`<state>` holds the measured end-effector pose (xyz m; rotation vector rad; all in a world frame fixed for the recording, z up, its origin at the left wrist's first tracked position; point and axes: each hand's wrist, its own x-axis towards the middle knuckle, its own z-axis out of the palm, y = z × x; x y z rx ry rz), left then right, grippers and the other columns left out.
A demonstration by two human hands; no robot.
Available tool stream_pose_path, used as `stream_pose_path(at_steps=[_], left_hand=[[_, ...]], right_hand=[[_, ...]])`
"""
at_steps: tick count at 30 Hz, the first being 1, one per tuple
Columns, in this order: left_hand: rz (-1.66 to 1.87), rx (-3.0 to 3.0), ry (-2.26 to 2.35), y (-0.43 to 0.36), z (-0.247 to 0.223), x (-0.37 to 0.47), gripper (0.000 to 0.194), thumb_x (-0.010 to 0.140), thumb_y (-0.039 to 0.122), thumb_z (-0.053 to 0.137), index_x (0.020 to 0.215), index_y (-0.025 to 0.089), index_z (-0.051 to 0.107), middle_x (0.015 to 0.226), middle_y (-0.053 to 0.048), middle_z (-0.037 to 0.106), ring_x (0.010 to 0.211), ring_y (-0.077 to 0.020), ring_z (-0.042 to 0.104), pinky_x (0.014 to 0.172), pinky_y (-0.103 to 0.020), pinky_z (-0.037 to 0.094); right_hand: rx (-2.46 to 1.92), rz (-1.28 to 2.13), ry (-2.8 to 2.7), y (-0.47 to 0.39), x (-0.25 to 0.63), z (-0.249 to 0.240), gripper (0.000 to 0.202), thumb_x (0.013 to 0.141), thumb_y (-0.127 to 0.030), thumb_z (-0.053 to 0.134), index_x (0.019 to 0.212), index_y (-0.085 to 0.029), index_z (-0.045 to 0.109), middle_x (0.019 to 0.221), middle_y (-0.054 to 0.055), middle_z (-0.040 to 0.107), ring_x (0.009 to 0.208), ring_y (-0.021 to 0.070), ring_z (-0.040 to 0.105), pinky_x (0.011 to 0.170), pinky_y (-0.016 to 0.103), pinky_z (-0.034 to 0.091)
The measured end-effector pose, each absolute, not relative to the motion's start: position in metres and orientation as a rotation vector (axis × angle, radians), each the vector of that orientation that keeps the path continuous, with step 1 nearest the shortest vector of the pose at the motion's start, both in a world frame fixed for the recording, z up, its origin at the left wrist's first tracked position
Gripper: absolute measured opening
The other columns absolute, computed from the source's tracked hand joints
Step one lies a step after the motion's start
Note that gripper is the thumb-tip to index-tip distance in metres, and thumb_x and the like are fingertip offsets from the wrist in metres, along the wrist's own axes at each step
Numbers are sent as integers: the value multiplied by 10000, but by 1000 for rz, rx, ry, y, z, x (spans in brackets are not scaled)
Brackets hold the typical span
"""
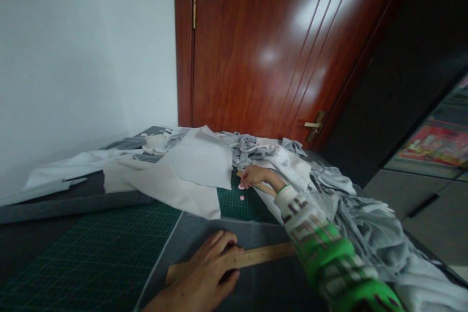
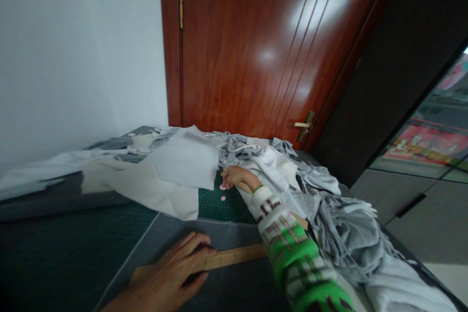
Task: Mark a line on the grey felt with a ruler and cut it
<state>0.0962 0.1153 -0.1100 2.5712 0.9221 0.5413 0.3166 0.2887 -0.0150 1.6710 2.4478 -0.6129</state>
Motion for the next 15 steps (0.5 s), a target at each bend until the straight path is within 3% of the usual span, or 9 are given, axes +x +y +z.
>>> stream_pose_path(at_steps=[5, 7, 10, 12, 14, 15], left_hand=[[397, 2729, 982, 115, -114, 96, 556, 902, 173, 624, 1441, 278, 538, 1562, -148, 462, 1422, -366, 443, 1125, -604, 420], [324, 2760, 973, 114, -112, 96, 569, 927, 195, 595, 1481, 273, 490, 1590, -160, 410, 1452, -353, 389, 1141, -600, 380], [286, 2758, 981, 112, -106, 96, 569, 955, 224, 564, 1510, 277, 446, 1611, -152, 362, 1477, -318, 333, 1164, -563, 343], [280, 2740, 990, 110, -102, 95, 572, 956, 236, 571, 1511, 282, 442, 1615, -146, 354, 1482, -309, 320, 1172, -551, 329], [283, 2719, 1000, 108, -101, 95, 579, 943, 227, 591, 1503, 283, 453, 1609, -144, 367, 1479, -307, 329, 1174, -548, 326], [285, 2708, 1006, 107, -100, 95, 586, 934, 218, 604, 1498, 285, 459, 1606, -144, 375, 1477, -308, 333, 1174, -548, 327]], right_hand=[[1771, -428, 2344, 284, 315, -20, 133, 895, -234, 713, 815, -138, 667, 832, -13, 700, 776, 148, 670, 757, 328, 562], [1773, -333, 2403, 274, 309, -16, 90, 930, -210, 648, 885, -141, 682, 933, 25, 716, 880, 175, 672, 840, 368, 542], [1583, -385, 2511, 254, 290, -13, 169, 924, -129, 589, 1029, -153, 719, 991, 51, 734, 942, 181, 677, 876, 322, 505], [1451, -451, 2550, 243, 271, -18, 432, 882, -181, 663, 1313, -175, 628, 1158, 96, 711, 1044, 226, 674, 906, 314, 488], [1415, -461, 2591, 237, 250, -29, 863, 844, -346, 742, 1573, -230, 297, 1393, 167, 574, 1186, 308, 627, 962, 366, 470], [1423, -450, 2614, 237, 239, -36, 1009, 820, -425, 763, 1609, -257, 157, 1462, 193, 494, 1221, 338, 608, 975, 391, 465]])
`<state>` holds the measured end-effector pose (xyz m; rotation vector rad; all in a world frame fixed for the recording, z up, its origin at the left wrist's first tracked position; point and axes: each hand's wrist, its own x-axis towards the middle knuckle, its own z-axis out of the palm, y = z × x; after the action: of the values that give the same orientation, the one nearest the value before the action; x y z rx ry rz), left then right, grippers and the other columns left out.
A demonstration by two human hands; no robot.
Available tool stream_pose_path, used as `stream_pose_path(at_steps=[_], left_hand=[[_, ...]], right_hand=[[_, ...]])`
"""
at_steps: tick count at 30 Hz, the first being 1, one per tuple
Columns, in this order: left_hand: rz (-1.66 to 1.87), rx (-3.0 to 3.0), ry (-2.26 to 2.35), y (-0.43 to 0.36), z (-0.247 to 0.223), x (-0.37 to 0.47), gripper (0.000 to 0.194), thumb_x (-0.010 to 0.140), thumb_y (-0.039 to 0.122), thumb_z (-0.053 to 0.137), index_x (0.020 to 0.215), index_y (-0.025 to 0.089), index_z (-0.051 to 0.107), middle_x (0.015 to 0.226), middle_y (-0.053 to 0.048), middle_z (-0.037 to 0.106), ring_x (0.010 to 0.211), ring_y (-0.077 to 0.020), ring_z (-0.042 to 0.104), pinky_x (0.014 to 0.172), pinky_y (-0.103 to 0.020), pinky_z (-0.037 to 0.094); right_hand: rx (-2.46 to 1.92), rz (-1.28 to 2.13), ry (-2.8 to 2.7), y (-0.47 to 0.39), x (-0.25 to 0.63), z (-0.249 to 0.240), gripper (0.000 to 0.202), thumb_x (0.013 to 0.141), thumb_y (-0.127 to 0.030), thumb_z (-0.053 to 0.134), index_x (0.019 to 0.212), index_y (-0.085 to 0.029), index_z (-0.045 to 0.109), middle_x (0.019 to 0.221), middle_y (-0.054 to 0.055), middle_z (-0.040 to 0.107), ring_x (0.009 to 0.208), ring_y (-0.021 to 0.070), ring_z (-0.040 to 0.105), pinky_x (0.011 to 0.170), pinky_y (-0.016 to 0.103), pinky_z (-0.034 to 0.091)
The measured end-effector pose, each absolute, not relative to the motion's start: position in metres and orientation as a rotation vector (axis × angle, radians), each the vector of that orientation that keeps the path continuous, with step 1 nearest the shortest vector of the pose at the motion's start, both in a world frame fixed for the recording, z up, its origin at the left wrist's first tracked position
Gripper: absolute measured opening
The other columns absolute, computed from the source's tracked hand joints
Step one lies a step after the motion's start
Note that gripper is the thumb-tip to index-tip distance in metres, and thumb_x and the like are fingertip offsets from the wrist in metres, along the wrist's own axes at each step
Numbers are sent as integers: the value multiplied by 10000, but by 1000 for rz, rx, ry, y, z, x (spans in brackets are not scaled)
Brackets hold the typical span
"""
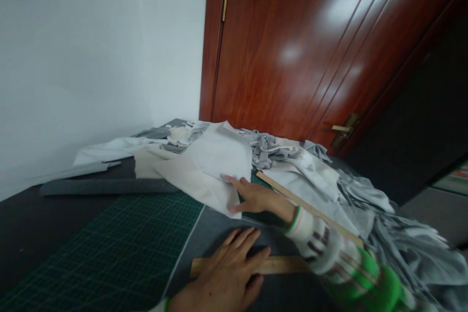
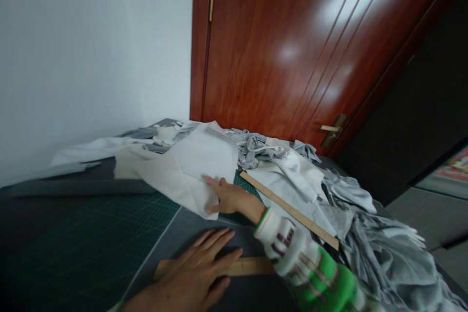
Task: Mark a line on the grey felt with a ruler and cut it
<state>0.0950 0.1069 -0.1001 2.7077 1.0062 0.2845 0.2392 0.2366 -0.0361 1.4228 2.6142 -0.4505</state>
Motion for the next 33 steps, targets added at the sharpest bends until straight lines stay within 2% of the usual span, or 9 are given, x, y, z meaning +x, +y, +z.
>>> stream_pose_path(at_steps=[2, 4, 6, 9, 16, 21, 25, 29, 33], left_hand=[[283, 2689, 1018, 106, -99, 96, 602, 916, 200, 629, 1490, 284, 470, 1606, -145, 375, 1478, -308, 334, 1176, -543, 328], [258, 2679, 1011, 106, -97, 96, 637, 893, 178, 654, 1493, 279, 465, 1612, -153, 358, 1483, -315, 321, 1180, -546, 320], [223, 2675, 987, 108, -95, 97, 659, 881, 174, 670, 1498, 260, 457, 1613, -174, 347, 1482, -328, 318, 1182, -553, 314], [228, 2655, 960, 109, -94, 98, 597, 924, 246, 645, 1493, 235, 465, 1607, -195, 354, 1484, -337, 317, 1185, -555, 316], [456, 2568, 910, 110, -115, 94, 516, 969, 388, 591, 1464, 282, 488, 1627, -147, 354, 1496, -308, 317, 1220, -530, 274], [486, 2613, 890, 113, -120, 94, 355, 985, 394, 570, 1309, 259, 622, 1564, -128, 466, 1464, -294, 389, 1223, -514, 285], [466, 2660, 861, 116, -122, 93, 456, 976, 428, 575, 1388, 232, 554, 1563, -177, 450, 1453, -328, 401, 1190, -545, 339], [417, 2593, 984, 114, -122, 91, 518, 997, 454, 533, 1446, 200, 481, 1602, -167, 396, 1481, -341, 346, 1199, -577, 312], [380, 2598, 1113, 112, -114, 94, 461, 950, 351, 647, 1355, 156, 543, 1488, -156, 537, 1419, -345, 441, 1171, -569, 374]], right_hand=[[1474, -407, 2660, 241, 219, -50, 988, 840, -493, 727, 1605, -269, 143, 1483, 214, 435, 1188, 340, 629, 952, 407, 476], [1530, -346, 2704, 250, 202, -60, 705, 911, -434, 650, 1516, -211, 364, 1401, 192, 508, 1112, 294, 658, 920, 395, 489], [1557, -302, 2737, 261, 189, -65, 376, 971, -337, 567, 1304, -163, 574, 1249, 130, 627, 1059, 243, 661, 921, 397, 496], [1568, -281, 2746, 280, 180, -67, 162, 970, -281, 594, 1042, -163, 679, 1054, 43, 714, 1009, 197, 666, 939, 407, 515], [1906, -146, 2625, 337, 174, -69, 254, 990, -349, 585, 1143, -161, 661, 1196, 82, 692, 1110, 228, 657, 992, 471, 523], [1809, -221, 2679, 358, 160, -58, 330, 989, -350, 589, 1271, -179, 608, 1329, 100, 633, 1164, 246, 637, 995, 483, 533], [1553, -318, 2729, 345, 165, -37, 269, 978, -264, 610, 1228, -167, 641, 1314, 84, 660, 1177, 234, 641, 1016, 474, 522], [1463, -311, 2677, 313, 203, -8, 280, 974, -151, 553, 1231, -154, 663, 1309, 101, 686, 1205, 236, 636, 1064, 459, 468], [1465, -362, 2558, 257, 264, 13, 430, 924, -125, 520, 1337, -153, 634, 1214, 139, 745, 1097, 253, 696, 977, 363, 508]])
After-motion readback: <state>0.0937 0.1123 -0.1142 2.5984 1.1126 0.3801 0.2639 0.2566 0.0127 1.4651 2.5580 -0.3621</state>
